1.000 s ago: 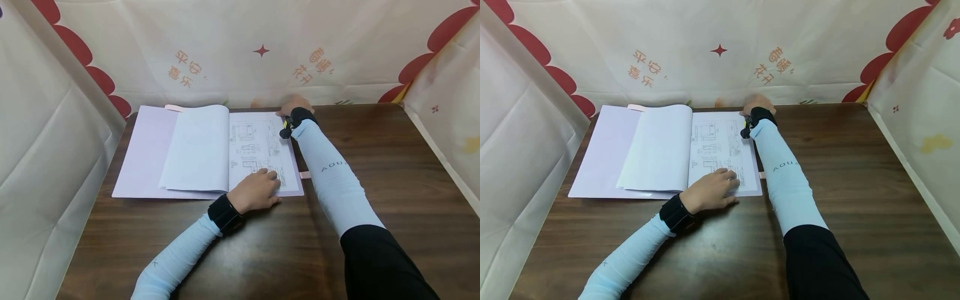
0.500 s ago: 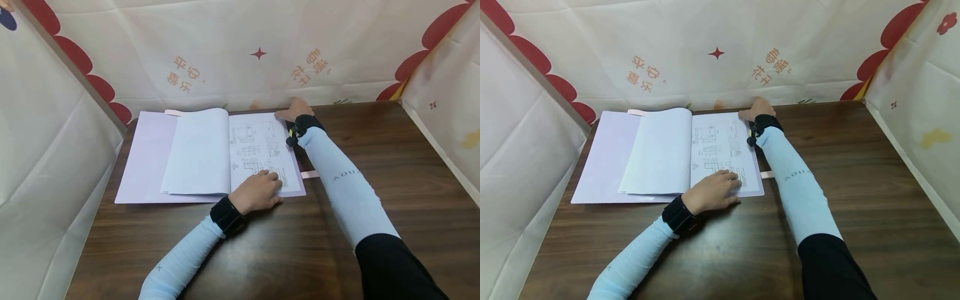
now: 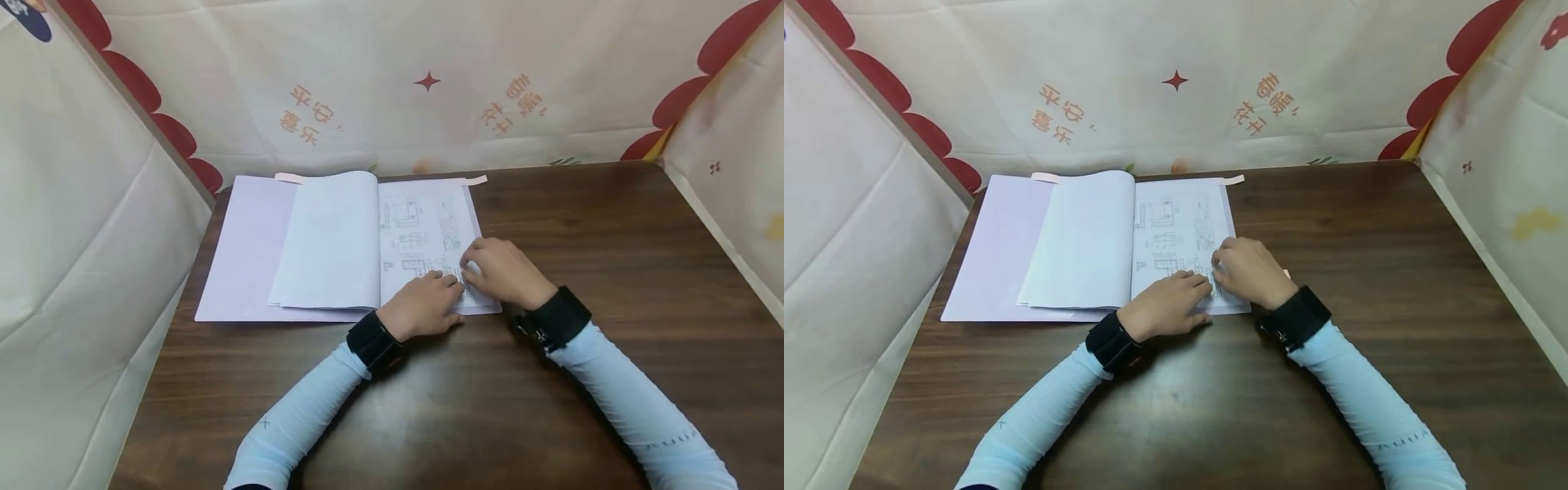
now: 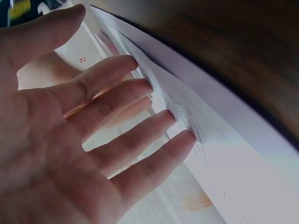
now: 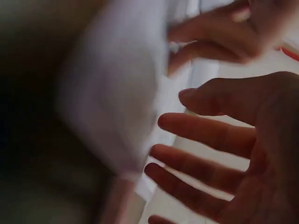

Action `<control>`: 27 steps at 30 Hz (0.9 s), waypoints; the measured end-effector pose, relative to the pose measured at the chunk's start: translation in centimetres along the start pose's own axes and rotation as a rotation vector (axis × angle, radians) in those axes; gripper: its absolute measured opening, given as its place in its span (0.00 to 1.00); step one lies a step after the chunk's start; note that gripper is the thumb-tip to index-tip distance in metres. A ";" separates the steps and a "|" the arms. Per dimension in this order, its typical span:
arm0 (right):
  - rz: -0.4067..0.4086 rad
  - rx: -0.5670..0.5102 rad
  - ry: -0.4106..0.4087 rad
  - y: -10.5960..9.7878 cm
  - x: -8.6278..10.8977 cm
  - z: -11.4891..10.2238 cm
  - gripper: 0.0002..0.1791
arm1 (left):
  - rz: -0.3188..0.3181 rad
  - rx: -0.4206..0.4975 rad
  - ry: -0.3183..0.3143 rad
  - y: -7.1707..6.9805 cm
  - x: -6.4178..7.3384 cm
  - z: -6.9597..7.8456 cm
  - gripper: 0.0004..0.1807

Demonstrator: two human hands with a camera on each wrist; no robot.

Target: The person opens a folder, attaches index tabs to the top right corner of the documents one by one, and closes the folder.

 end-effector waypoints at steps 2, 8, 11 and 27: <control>0.011 0.011 -0.029 0.5 0.7 -0.3 0.11 | 0.003 0.016 0.000 -0.2 0.1 -0.3 0.27; -0.027 -0.001 -0.049 1.4 1.5 -0.2 0.16 | 0.184 -0.001 -0.050 0.1 4.3 -2.1 0.20; -0.047 -0.034 -0.036 1.5 2.0 -0.1 0.18 | 0.423 -0.020 -0.122 0.2 9.3 -4.5 0.16; -0.040 -0.070 -0.026 1.6 2.5 0.4 0.20 | 0.487 0.656 -0.935 8.5 28.7 -20.9 0.44</control>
Point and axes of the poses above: each hand's wrist, its own x-axis away from the middle knuckle, its own y-axis out of the palm, z = x × y, the point moved 6 cm from there along -x, towards the middle knuckle, and after that the axes turned 15 degrees about -z, right-handed, at the moved point
